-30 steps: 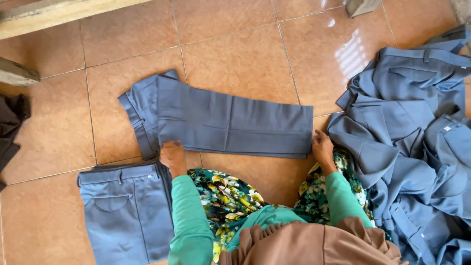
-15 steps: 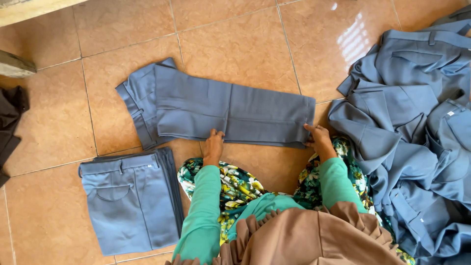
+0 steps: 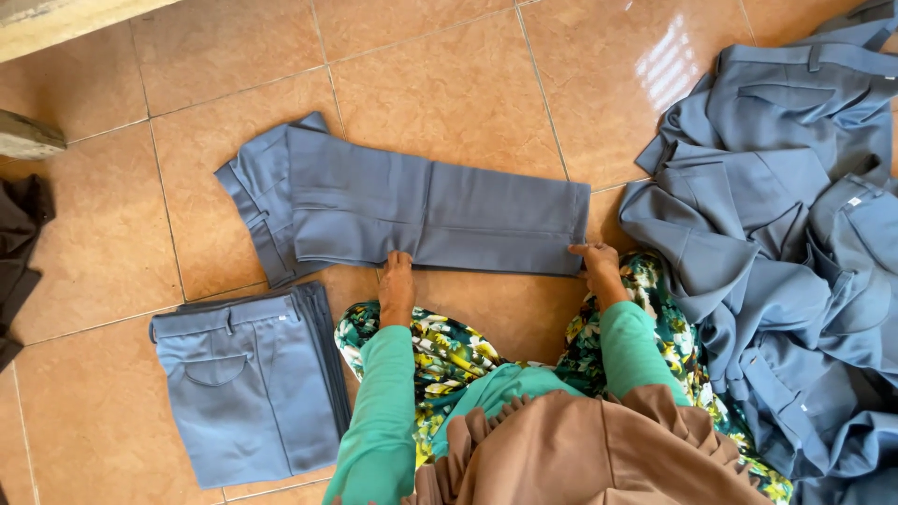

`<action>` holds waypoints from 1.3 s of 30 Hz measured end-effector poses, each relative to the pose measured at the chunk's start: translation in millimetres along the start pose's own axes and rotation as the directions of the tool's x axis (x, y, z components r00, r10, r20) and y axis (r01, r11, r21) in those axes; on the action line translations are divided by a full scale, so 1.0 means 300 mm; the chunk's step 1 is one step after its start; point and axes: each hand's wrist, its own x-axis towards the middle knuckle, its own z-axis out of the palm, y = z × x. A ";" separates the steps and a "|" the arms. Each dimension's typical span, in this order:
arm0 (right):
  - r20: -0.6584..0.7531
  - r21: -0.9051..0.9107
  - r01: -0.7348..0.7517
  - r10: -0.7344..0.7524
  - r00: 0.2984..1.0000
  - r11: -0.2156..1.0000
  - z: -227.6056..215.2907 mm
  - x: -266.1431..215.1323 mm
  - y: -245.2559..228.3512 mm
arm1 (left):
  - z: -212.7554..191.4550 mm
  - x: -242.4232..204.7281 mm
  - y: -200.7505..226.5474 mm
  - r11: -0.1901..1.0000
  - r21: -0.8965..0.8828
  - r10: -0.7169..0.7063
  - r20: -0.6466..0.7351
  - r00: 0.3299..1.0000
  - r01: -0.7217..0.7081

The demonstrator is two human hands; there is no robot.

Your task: A person sitting on the floor is folding grey trousers into neat rectangular shapes and stacking them.

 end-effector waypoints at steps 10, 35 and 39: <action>-0.131 -0.573 0.183 -0.310 0.942 0.799 0.028 0.276 0.226 | 0.075 0.022 -0.031 0.997 0.064 -0.045 0.103 0.994 0.038; 0.128 -0.143 0.182 -0.165 0.978 0.973 -0.051 0.025 -0.096 | 0.218 -0.053 0.134 0.944 0.330 -0.083 0.208 0.975 0.010; 0.198 0.117 0.167 -0.187 0.962 0.979 -0.169 -0.318 -0.410 | 0.236 -0.101 0.384 0.954 0.297 -0.015 0.210 0.978 -0.049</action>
